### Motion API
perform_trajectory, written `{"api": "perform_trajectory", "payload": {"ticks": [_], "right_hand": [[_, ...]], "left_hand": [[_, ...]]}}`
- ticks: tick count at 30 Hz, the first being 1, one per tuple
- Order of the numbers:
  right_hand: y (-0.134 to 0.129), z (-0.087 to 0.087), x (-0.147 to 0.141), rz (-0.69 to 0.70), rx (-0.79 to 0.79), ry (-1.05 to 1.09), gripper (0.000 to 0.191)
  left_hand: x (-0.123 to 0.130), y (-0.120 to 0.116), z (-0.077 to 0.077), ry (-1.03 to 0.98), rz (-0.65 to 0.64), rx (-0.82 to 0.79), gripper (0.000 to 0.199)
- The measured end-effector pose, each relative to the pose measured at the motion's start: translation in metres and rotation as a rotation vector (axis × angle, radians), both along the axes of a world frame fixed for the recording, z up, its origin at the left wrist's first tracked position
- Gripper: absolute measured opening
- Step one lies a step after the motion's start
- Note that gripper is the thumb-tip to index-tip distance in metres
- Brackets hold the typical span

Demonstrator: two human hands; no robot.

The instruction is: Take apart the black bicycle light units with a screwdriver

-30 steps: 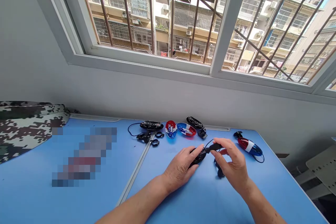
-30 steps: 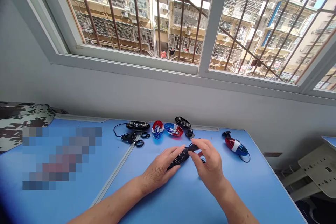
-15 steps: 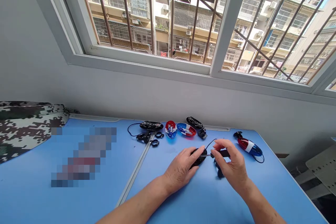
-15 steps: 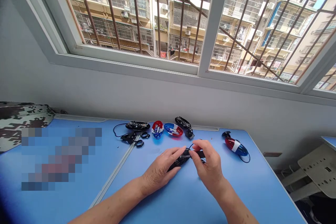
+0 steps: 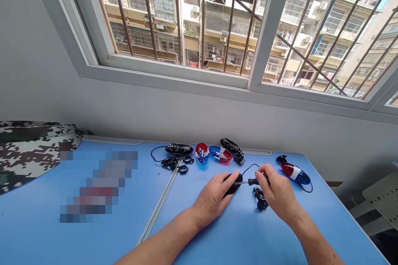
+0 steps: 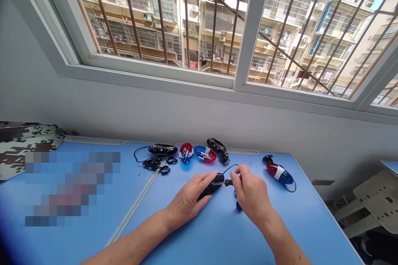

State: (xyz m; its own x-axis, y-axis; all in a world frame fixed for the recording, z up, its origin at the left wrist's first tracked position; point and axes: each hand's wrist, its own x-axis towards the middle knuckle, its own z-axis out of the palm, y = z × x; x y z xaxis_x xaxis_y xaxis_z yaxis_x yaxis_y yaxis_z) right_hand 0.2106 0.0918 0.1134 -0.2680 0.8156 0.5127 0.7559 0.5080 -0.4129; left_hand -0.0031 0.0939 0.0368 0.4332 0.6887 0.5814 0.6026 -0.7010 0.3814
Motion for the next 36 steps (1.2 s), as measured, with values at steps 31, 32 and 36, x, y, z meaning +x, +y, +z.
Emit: {"api": "perform_trajectory", "payload": {"ticks": [31,32,36], "right_hand": [[0.025,0.005,0.027,-0.107,-0.183,0.608,0.038],[0.027,0.004,0.030,-0.124,-0.182,0.623,0.039],[0.034,-0.010,0.047,-0.248,-0.169,0.557,0.037]], "left_hand": [[0.000,0.005,-0.003,-0.159,0.063,-0.123,0.060],[0.000,0.005,-0.004,-0.159,0.068,-0.122,0.060],[-0.001,0.006,-0.006,-0.161,0.051,-0.126,0.063]]}}
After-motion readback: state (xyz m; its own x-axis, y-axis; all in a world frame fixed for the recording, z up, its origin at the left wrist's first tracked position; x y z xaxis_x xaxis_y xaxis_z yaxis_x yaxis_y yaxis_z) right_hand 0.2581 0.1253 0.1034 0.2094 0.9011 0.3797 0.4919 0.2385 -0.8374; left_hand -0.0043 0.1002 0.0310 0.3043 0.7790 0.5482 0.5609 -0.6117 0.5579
